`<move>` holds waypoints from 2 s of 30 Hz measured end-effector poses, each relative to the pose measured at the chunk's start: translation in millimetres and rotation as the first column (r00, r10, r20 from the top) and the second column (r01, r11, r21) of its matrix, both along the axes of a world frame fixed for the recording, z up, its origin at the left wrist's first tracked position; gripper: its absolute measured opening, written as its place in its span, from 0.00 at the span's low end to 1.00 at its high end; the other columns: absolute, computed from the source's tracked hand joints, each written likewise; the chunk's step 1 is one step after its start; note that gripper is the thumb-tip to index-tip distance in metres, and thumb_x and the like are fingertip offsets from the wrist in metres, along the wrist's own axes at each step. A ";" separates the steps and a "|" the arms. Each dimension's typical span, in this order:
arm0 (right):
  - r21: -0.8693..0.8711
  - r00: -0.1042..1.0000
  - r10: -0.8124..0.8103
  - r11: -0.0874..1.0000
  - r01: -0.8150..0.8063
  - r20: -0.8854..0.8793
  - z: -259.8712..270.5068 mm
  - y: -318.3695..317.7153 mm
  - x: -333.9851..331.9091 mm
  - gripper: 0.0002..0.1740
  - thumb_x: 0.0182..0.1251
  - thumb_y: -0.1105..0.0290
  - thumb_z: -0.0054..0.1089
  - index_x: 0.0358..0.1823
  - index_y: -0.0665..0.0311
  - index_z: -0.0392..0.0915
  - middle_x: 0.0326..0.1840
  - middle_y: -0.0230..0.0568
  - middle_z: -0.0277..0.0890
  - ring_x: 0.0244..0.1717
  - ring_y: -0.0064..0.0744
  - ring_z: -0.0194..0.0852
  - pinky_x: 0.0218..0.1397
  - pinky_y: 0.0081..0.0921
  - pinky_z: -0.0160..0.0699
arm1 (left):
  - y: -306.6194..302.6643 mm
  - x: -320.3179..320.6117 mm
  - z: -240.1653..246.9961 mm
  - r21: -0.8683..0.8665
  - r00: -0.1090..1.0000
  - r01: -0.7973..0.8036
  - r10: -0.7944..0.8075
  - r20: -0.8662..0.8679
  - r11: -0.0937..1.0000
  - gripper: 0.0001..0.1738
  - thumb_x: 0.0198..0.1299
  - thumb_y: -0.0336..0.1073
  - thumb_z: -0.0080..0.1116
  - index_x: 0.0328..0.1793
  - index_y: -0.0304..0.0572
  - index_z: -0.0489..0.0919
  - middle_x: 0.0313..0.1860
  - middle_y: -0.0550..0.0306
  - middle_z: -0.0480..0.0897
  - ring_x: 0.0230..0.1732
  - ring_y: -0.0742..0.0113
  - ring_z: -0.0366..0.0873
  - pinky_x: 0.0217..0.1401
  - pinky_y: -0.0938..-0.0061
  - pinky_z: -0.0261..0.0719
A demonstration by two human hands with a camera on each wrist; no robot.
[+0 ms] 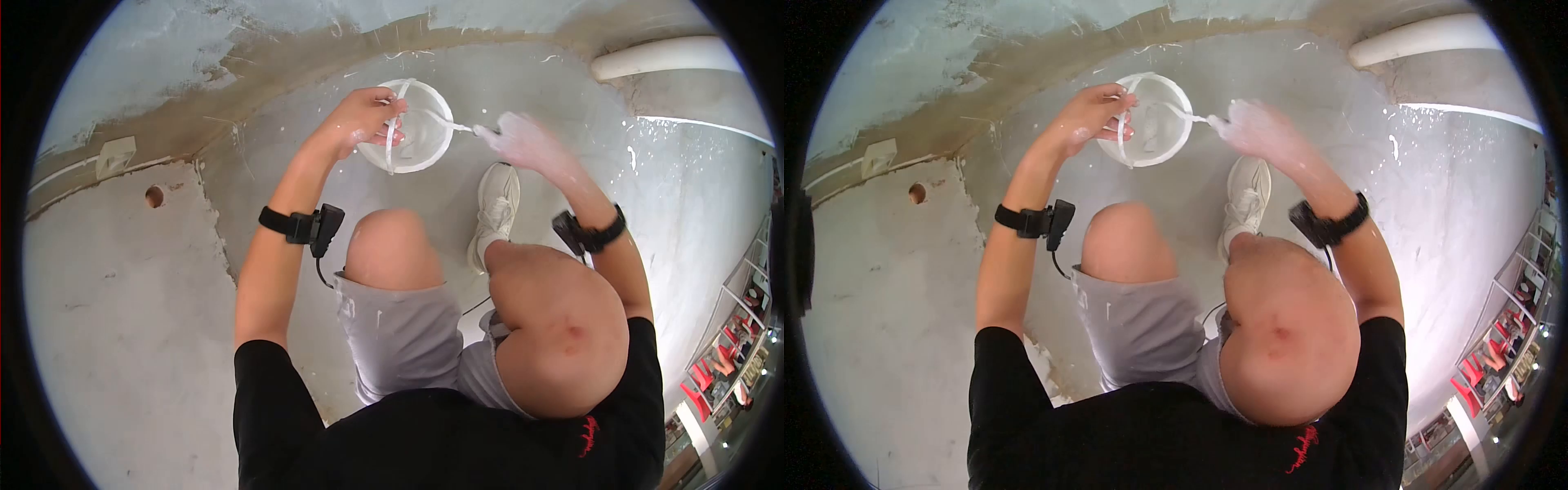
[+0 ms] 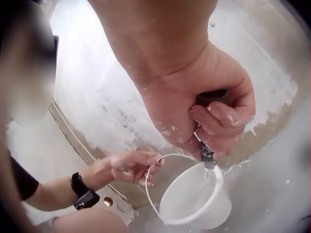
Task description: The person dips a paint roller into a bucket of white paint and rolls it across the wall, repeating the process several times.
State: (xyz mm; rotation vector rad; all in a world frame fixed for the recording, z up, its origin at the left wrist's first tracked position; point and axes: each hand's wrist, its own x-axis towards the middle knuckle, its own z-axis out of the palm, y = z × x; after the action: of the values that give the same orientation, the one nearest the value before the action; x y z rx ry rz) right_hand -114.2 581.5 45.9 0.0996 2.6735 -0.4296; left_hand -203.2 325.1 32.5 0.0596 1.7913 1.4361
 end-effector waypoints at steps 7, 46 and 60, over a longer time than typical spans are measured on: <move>0.215 0.918 0.379 0.912 -0.350 -0.113 -30.6 -41.7 -23.4 0.12 0.67 0.64 0.52 0.39 0.65 0.79 0.32 0.54 0.81 0.37 0.55 0.81 0.44 0.46 0.79 | -4.8 8.4 -29.5 -0.076 0.993 0.097 -0.091 0.081 0.992 0.15 0.67 0.40 0.55 0.49 0.33 0.77 0.42 0.55 0.78 0.36 0.68 0.82 0.43 0.74 0.84; 0.263 0.884 0.441 0.881 -0.394 -0.153 -63.2 -34.1 -21.7 0.13 0.65 0.60 0.56 0.32 0.60 0.83 0.28 0.45 0.82 0.35 0.47 0.83 0.39 0.40 0.82 | -12.5 14.4 -41.0 -0.094 1.000 0.021 -0.021 0.009 0.995 0.13 0.67 0.39 0.56 0.44 0.33 0.77 0.37 0.56 0.78 0.31 0.70 0.81 0.36 0.75 0.83; 0.241 0.898 0.334 0.932 -0.270 -0.288 -16.5 1.4 37.2 0.18 0.65 0.52 0.59 0.35 0.61 0.76 0.27 0.43 0.79 0.29 0.47 0.80 0.33 0.41 0.78 | -12.7 15.6 -43.1 -0.057 1.000 -0.012 0.013 0.020 0.998 0.14 0.67 0.39 0.56 0.44 0.31 0.76 0.34 0.56 0.77 0.29 0.69 0.80 0.36 0.74 0.83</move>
State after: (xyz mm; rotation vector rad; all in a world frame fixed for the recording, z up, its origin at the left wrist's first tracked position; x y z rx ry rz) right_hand -77.0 582.9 29.4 -0.3601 2.9784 -0.0851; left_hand -187.5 312.4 -10.6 0.0043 1.8176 1.3886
